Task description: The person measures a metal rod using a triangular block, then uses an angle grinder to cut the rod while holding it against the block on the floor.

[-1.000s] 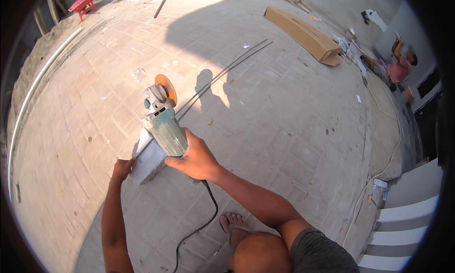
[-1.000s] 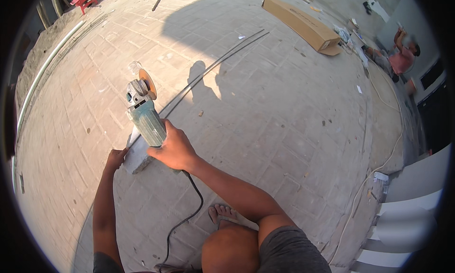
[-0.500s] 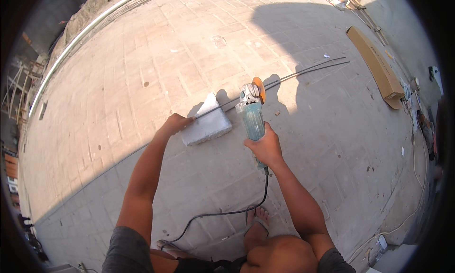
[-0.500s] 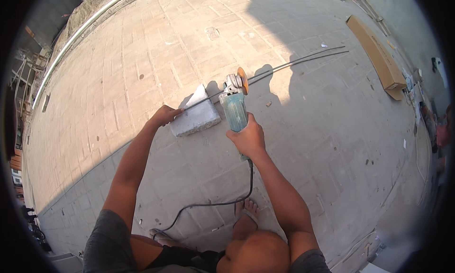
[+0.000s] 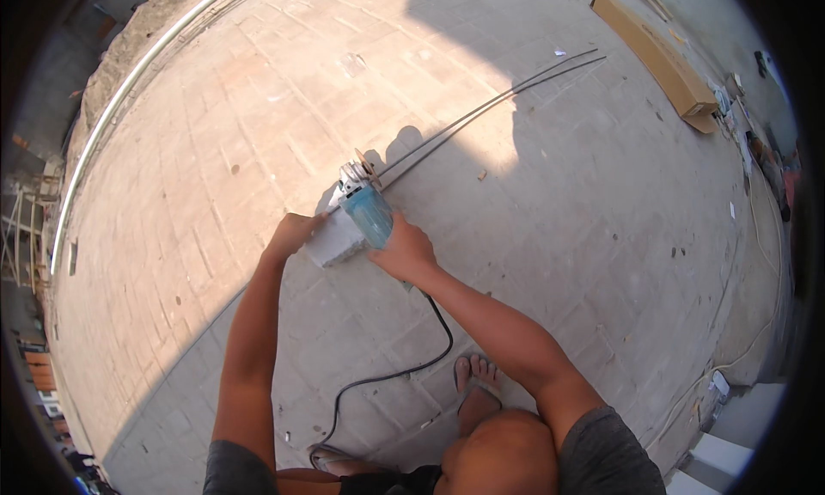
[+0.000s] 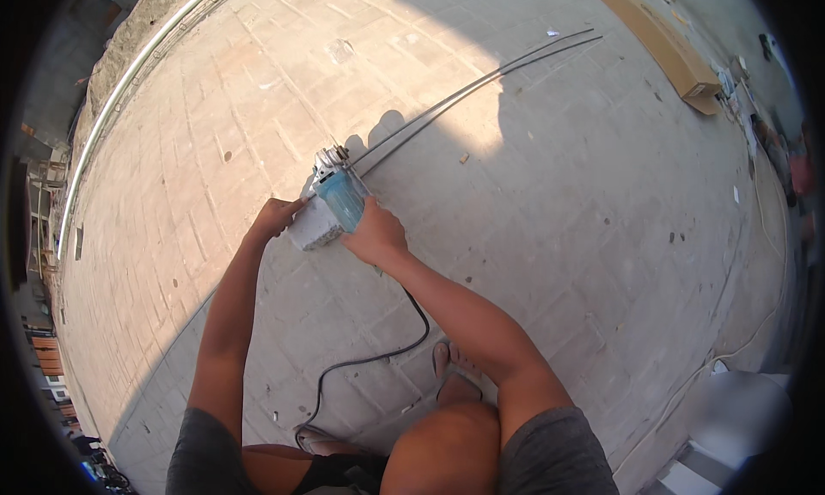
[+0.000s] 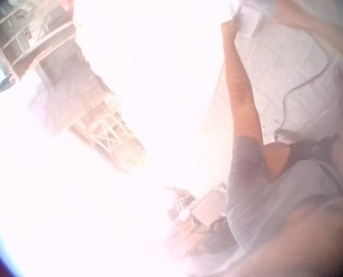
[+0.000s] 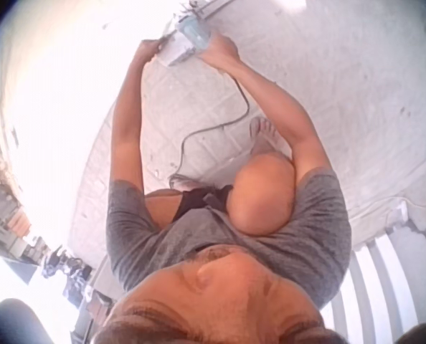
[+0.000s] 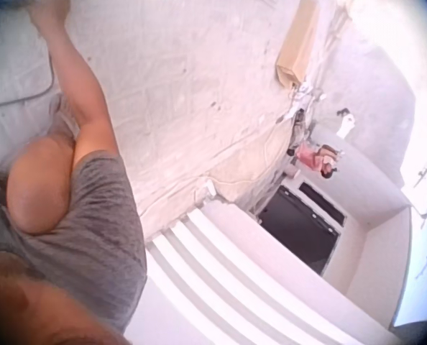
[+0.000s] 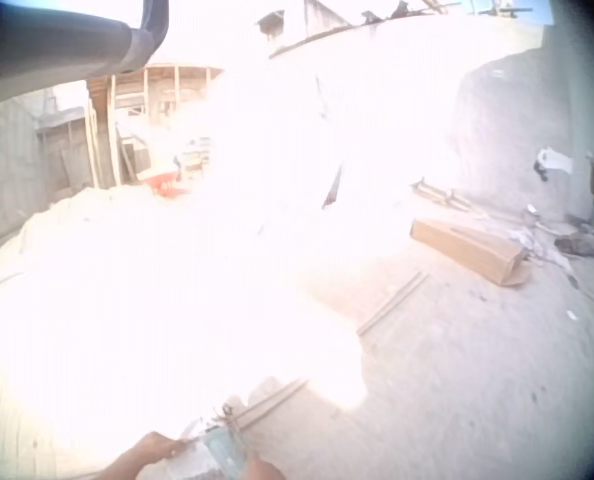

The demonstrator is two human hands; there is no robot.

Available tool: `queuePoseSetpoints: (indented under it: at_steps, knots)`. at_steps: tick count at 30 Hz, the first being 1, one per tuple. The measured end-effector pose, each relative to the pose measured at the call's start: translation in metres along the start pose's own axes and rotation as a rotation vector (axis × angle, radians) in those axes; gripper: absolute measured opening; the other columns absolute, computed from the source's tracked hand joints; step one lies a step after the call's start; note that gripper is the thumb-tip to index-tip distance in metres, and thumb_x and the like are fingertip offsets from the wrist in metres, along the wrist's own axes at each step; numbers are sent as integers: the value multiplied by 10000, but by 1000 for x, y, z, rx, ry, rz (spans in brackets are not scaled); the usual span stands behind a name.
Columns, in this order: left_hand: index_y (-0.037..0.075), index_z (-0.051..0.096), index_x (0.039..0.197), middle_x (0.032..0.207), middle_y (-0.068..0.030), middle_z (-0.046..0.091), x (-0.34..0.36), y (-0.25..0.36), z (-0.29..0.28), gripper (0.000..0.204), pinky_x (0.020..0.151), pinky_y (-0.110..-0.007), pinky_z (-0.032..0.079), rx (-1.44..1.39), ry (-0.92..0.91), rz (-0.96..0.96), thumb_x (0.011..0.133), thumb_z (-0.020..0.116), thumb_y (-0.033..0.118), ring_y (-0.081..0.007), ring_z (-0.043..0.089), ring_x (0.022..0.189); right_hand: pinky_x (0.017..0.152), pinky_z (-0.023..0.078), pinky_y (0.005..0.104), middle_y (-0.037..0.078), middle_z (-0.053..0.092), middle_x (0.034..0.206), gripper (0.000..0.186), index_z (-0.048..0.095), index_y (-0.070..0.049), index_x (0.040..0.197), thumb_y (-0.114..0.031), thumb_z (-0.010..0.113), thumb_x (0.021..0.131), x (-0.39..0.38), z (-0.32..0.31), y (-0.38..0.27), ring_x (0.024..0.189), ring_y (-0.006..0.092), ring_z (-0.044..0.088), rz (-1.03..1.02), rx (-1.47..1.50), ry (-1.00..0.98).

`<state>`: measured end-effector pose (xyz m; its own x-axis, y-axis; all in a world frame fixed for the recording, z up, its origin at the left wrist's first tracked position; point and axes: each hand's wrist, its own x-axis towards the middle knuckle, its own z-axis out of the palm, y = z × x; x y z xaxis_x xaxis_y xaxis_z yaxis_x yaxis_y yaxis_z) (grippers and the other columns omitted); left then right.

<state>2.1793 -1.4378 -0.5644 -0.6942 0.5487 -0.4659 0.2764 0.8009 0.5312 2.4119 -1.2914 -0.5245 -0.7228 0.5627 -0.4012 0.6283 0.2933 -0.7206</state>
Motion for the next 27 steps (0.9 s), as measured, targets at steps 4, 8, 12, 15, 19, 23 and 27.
queuePoseSetpoints:
  at_steps: [4, 8, 12, 15, 19, 23, 27]
  knots:
    - [-29, 755, 833, 680, -132, 659, 2, 1, -1, 677, 461, -340, 481, 11, -38, -33, 836, 658, 642, -209, 596, 534, 901, 537, 446, 253, 674, 1117, 812, 455, 25, 1364, -304, 790, 701, 3, 5, 4, 1052, 398, 661, -24, -27, 8]
    - [-33, 754, 820, 680, -138, 662, 0, 1, -1, 689, 511, -347, 494, 15, -57, -43, 845, 642, 647, -216, 603, 549, 904, 537, 444, 253, 674, 1118, 809, 458, 24, 1361, -309, 796, 706, 5, 5, 5, 1054, 396, 660, -4, -55, 7]
    - [-37, 751, 806, 688, -145, 668, 0, 2, -2, 703, 589, -359, 508, 36, -41, -21, 848, 631, 655, -226, 620, 592, 915, 541, 453, 233, 669, 1147, 775, 458, 21, 1339, -324, 800, 736, 7, 3, 3, 1079, 385, 655, -8, -50, -1]
    - [-40, 747, 793, 692, -150, 672, 2, 1, 0, 707, 652, -368, 512, 58, -37, -36, 855, 623, 653, -232, 629, 630, 927, 537, 446, 230, 662, 1173, 798, 450, 12, 1359, -335, 808, 735, 8, 0, 4, 1097, 378, 650, -5, -70, -37]
    - [-39, 740, 769, 672, -148, 664, 2, -2, -2, 696, 651, -370, 507, 37, -49, -13, 864, 621, 640, -232, 623, 625, 944, 533, 440, 223, 656, 1196, 840, 422, 8, 1401, -346, 809, 745, 7, 0, 2, 1116, 369, 645, 9, -71, -52]
    - [-38, 731, 751, 660, -146, 657, 3, -1, -1, 694, 652, -368, 503, 35, -71, -26, 866, 623, 638, -230, 618, 621, 948, 532, 437, 222, 654, 1203, 853, 406, 12, 1418, -346, 803, 753, 8, 1, 1, 1118, 368, 645, 42, -104, -51]
    - [-40, 726, 747, 665, -148, 657, 3, -1, 0, 687, 653, -368, 502, 24, -43, -1, 872, 625, 628, -232, 618, 625, 947, 533, 437, 224, 653, 1202, 840, 414, 17, 1405, -344, 801, 753, 9, 2, 3, 1119, 366, 646, 13, -93, -54]
